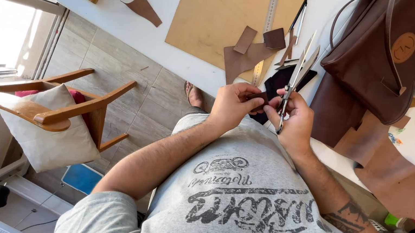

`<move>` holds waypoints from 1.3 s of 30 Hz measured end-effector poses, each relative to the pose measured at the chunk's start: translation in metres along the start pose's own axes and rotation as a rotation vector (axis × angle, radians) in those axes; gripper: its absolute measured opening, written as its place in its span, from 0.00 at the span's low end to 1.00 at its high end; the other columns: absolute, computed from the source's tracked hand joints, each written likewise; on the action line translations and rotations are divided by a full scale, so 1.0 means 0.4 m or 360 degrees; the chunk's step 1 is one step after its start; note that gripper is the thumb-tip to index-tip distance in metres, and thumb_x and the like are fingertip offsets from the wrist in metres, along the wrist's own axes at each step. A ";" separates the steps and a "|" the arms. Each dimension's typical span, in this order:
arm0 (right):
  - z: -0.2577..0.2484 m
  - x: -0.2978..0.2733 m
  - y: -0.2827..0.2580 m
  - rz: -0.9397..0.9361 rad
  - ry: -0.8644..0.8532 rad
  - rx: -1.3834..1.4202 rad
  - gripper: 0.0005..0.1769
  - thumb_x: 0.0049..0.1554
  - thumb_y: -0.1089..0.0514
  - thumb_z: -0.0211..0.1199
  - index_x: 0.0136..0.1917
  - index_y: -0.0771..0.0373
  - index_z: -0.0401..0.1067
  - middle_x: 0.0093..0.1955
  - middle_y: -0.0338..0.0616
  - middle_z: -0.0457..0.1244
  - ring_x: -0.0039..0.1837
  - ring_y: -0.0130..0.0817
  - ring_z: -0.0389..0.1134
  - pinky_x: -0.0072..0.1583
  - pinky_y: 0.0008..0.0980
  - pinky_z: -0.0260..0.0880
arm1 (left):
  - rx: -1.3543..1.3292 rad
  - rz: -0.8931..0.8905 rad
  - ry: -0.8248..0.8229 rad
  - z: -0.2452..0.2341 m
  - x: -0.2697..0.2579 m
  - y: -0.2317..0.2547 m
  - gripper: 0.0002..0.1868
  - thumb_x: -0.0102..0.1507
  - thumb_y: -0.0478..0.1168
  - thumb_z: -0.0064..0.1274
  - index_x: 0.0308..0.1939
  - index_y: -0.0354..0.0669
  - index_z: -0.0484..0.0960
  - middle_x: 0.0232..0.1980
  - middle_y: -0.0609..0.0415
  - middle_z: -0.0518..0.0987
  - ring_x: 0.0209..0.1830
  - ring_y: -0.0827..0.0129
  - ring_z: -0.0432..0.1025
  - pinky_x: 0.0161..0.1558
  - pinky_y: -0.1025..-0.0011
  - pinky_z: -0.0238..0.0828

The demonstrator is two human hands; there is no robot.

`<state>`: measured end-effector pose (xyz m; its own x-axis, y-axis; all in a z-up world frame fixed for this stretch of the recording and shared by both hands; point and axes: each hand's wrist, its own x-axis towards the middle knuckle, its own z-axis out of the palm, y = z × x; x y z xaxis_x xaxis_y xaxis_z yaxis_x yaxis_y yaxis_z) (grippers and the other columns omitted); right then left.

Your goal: Cutting and trimming leather pieces with scissors and inspecting a finished leather bag on a workshop table.

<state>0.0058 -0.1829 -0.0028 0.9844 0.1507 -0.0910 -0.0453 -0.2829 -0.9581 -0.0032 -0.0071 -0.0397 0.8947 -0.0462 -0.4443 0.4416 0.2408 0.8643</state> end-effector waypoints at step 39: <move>-0.148 -0.114 0.131 0.0231 0.0562 0.0251 0.25 0.53 0.72 0.73 0.63 0.71 0.69 0.42 0.56 0.67 0.42 0.33 0.71 0.48 0.28 0.74 | -0.0372 -0.0051 -0.0138 -0.148 0.377 0.001 0.07 0.70 0.38 0.50 0.45 0.40 0.81 0.38 0.42 0.86 0.41 0.53 0.85 0.51 0.64 0.81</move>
<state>-0.0315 -0.2607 -0.0330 0.9625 -0.2221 -0.1560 -0.1866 -0.1245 -0.9745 0.1277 0.0432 -0.1202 0.8874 -0.1381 -0.4398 0.4513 0.4552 0.7675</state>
